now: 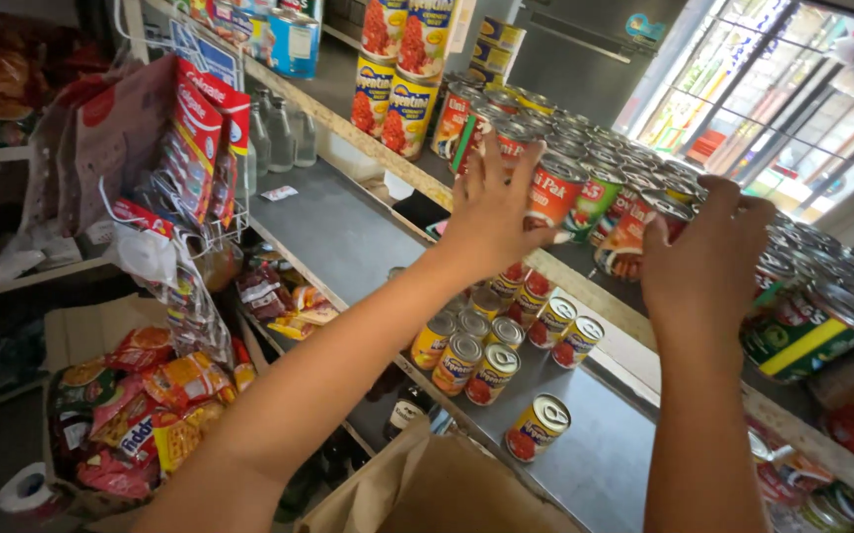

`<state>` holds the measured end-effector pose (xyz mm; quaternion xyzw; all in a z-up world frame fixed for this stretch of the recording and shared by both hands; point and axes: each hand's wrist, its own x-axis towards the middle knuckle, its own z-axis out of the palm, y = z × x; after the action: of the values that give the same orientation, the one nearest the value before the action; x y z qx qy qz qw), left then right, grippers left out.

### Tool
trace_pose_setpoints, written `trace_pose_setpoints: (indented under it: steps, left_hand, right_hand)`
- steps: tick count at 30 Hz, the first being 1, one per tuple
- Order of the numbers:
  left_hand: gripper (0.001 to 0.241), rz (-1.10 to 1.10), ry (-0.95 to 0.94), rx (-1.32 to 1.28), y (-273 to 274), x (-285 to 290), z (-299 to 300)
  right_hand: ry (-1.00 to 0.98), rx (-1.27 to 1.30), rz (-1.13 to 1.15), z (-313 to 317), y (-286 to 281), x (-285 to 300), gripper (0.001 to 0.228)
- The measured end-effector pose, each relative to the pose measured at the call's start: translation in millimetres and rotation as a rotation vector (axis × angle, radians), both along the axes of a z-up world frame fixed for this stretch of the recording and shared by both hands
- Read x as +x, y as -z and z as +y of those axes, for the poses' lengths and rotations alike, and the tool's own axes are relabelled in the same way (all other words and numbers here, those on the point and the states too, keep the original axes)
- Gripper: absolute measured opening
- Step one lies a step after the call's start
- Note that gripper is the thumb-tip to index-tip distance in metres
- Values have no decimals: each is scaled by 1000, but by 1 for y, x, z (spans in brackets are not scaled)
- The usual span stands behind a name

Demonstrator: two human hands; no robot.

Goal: Organizing and restocking various canned food items on store shelves.

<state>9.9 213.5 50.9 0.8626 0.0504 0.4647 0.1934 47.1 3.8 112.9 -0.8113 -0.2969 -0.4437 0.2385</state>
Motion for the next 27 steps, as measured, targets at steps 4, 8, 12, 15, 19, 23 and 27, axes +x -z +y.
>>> trace_pose_setpoints:
  steps: [4, 8, 12, 15, 19, 23, 27]
  left_hand:
    - [106, -12, -99, -21, 1, 13, -2]
    - [110, -84, -156, -69, 2, 19, 18]
    - [119, -45, -97, -88, -6, 11, 29]
    - [130, 20, -13, -194, -15, 7, 39]
    - [135, 77, 35, -247, -10, 22, 56]
    - [137, 49, 183, -160, 7, 54, 93]
    - [147, 134, 302, -246, -2, 50, 91]
  right_hand:
    - [-15, -40, 219, -1, 20, 23, 67]
    - [-135, -56, 284, 4, 19, 22, 71]
    - [-297, -50, 424, 12, 8, 12, 66]
    - [-440, -75, 461, 28, 17, 22, 67]
    - [-379, -115, 204, 54, 30, 33, 71]
    - [-325, -105, 318, 73, 18, 24, 73]
    - [-271, -75, 417, 85, 19, 22, 71]
